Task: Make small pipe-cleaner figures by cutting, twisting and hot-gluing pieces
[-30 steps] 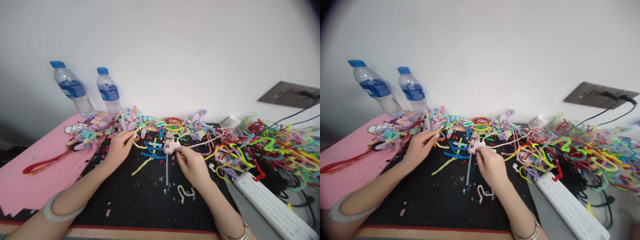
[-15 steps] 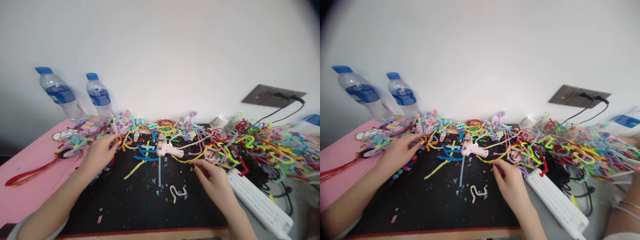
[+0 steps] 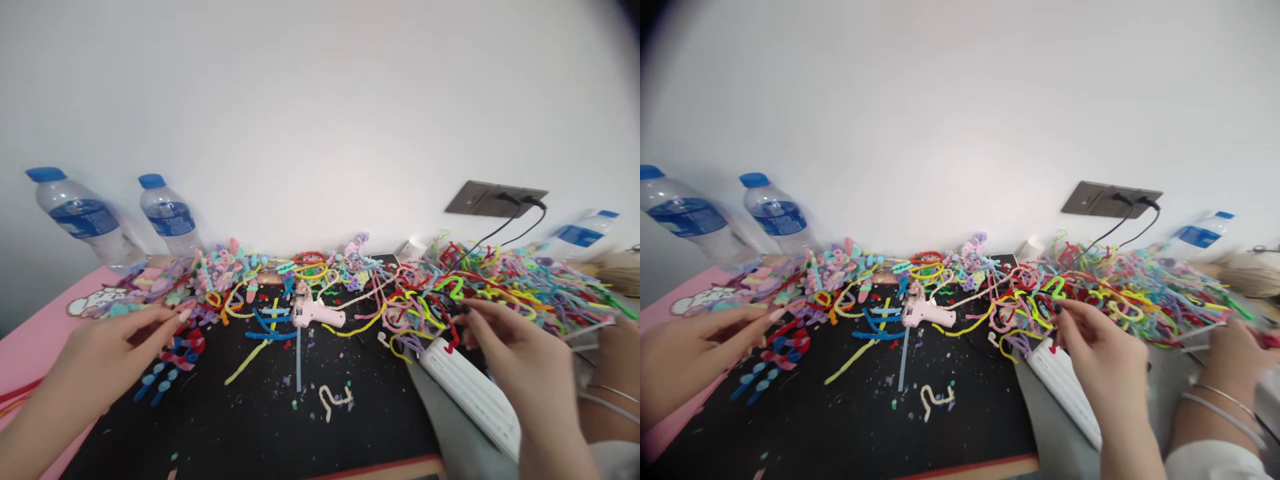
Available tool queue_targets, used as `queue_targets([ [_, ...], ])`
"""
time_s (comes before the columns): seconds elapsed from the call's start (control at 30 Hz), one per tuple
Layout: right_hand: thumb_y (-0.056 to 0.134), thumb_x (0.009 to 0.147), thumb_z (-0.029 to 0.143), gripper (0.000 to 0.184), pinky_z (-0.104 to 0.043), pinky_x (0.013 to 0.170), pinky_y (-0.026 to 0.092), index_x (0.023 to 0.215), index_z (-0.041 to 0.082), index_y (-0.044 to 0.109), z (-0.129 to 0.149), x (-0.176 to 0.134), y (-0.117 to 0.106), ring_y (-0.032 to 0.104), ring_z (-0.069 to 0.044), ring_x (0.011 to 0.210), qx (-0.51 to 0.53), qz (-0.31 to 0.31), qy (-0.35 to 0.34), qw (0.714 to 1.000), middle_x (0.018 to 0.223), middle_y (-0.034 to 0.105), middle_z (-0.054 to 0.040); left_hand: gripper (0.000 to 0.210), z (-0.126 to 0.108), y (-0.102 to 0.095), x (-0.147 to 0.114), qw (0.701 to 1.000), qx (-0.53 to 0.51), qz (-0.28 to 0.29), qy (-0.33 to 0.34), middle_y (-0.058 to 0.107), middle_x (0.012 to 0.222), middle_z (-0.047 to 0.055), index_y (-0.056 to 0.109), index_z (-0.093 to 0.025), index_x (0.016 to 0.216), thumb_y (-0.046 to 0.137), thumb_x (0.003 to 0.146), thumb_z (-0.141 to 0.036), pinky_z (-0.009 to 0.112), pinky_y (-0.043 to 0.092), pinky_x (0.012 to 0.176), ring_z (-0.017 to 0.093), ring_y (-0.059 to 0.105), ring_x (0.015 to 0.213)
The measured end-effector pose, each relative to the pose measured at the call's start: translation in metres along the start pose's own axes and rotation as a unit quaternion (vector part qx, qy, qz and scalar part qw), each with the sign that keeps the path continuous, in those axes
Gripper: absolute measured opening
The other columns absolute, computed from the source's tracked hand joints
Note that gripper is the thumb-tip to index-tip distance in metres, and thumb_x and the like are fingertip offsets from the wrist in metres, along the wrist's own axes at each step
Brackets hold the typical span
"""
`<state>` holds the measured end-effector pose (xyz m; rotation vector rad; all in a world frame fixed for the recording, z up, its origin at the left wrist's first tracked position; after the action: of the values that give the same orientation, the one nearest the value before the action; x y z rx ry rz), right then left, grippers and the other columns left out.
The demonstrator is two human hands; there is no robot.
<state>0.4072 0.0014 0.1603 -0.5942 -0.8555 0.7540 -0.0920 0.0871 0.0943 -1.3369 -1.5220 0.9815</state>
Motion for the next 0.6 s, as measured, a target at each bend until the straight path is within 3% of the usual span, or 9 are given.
queue_targets([
  [0.07, 0.052, 0.077, 0.036, 0.029, -0.027, 0.052, 0.044, 0.091, 0.016, 0.067, -0.002, 0.022, 0.025, 0.062, -0.019, 0.052, -0.065, 0.053, 0.009, 0.996, 0.055, 0.066, -0.0024, 0.037, -0.006, 0.001, -0.001, 0.999, -0.017, -0.031, 0.026, 0.069, 0.068, -0.01, 0.064, -0.03, 0.077, 0.038, 0.077, -0.058, 0.022, 0.039, 0.056, 0.016, 0.059, 0.058],
  [0.17, 0.053, 0.075, 0.032, 0.022, -0.028, 0.057, 0.04, 0.08, 0.015, 0.067, -0.002, 0.047, 0.054, 0.063, -0.022, 0.059, -0.15, 0.057, 0.0, 0.987, 0.057, 0.065, -0.0053, 0.031, -0.025, 0.007, -0.005, 0.993, -0.076, -0.04, 0.077, 0.066, 0.063, -0.014, 0.062, -0.034, 0.073, 0.044, 0.076, -0.058, 0.022, 0.04, 0.051, 0.015, 0.056, 0.053],
  [0.23, 0.049, 0.078, 0.026, 0.019, -0.026, 0.055, 0.037, 0.071, 0.018, 0.064, 0.01, 0.052, 0.071, 0.06, -0.02, 0.056, -0.152, 0.056, -0.046, 0.986, 0.057, 0.063, -0.0038, 0.031, -0.048, 0.008, -0.009, 0.986, -0.118, -0.043, 0.112, 0.065, 0.058, -0.01, 0.062, -0.032, 0.068, 0.043, 0.079, -0.053, 0.023, 0.041, 0.047, 0.016, 0.056, 0.051],
  [0.3, 0.047, 0.079, 0.023, 0.018, -0.025, 0.054, 0.035, 0.071, 0.019, 0.063, 0.026, 0.048, 0.087, 0.057, -0.017, 0.054, -0.117, 0.062, -0.084, 0.988, 0.057, 0.062, -0.0019, 0.033, -0.079, 0.02, -0.013, 0.98, -0.137, 0.009, 0.145, 0.065, 0.056, -0.005, 0.063, -0.028, 0.064, 0.044, 0.08, -0.05, 0.026, 0.043, 0.046, 0.018, 0.057, 0.05],
  [0.33, 0.046, 0.08, 0.023, 0.018, -0.024, 0.055, 0.035, 0.072, 0.019, 0.063, 0.036, 0.044, 0.096, 0.057, -0.016, 0.054, -0.111, 0.074, -0.102, 0.986, 0.058, 0.062, -0.0016, 0.032, -0.096, 0.02, -0.015, 0.975, -0.151, 0.009, 0.163, 0.067, 0.06, -0.003, 0.065, -0.028, 0.066, 0.044, 0.081, -0.047, 0.028, 0.045, 0.048, 0.019, 0.059, 0.053],
  [0.47, 0.046, 0.082, 0.019, 0.018, -0.024, 0.059, 0.038, 0.08, 0.019, 0.064, 0.06, 0.027, 0.128, 0.061, -0.018, 0.064, -0.118, 0.143, -0.13, 0.974, 0.067, 0.066, -0.0043, 0.024, -0.173, 0.044, -0.03, 0.941, -0.194, 0.093, 0.263, 0.069, 0.1, 0.0, 0.066, -0.029, 0.097, 0.046, 0.086, -0.036, 0.032, 0.051, 0.08, 0.021, 0.064, 0.089],
  [0.6, 0.047, 0.082, 0.015, 0.019, -0.025, 0.068, 0.043, 0.09, 0.017, 0.064, 0.06, 0.015, 0.144, 0.063, -0.019, 0.079, -0.116, 0.19, -0.147, 0.964, 0.081, 0.069, -0.0074, 0.044, -0.248, 0.055, -0.047, 0.887, -0.212, 0.121, 0.393, 0.048, 0.135, 0.002, 0.043, -0.028, 0.132, 0.044, 0.088, -0.024, 0.036, 0.036, 0.105, 0.019, 0.045, 0.122],
])
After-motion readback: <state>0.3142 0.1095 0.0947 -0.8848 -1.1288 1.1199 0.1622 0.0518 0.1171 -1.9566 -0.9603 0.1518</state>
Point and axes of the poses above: each hand's wrist, its own x-axis towards the middle knuckle, its own y-axis out of the palm, z = x × y, the point moved 10 cm from there along x, towards the middle knuckle
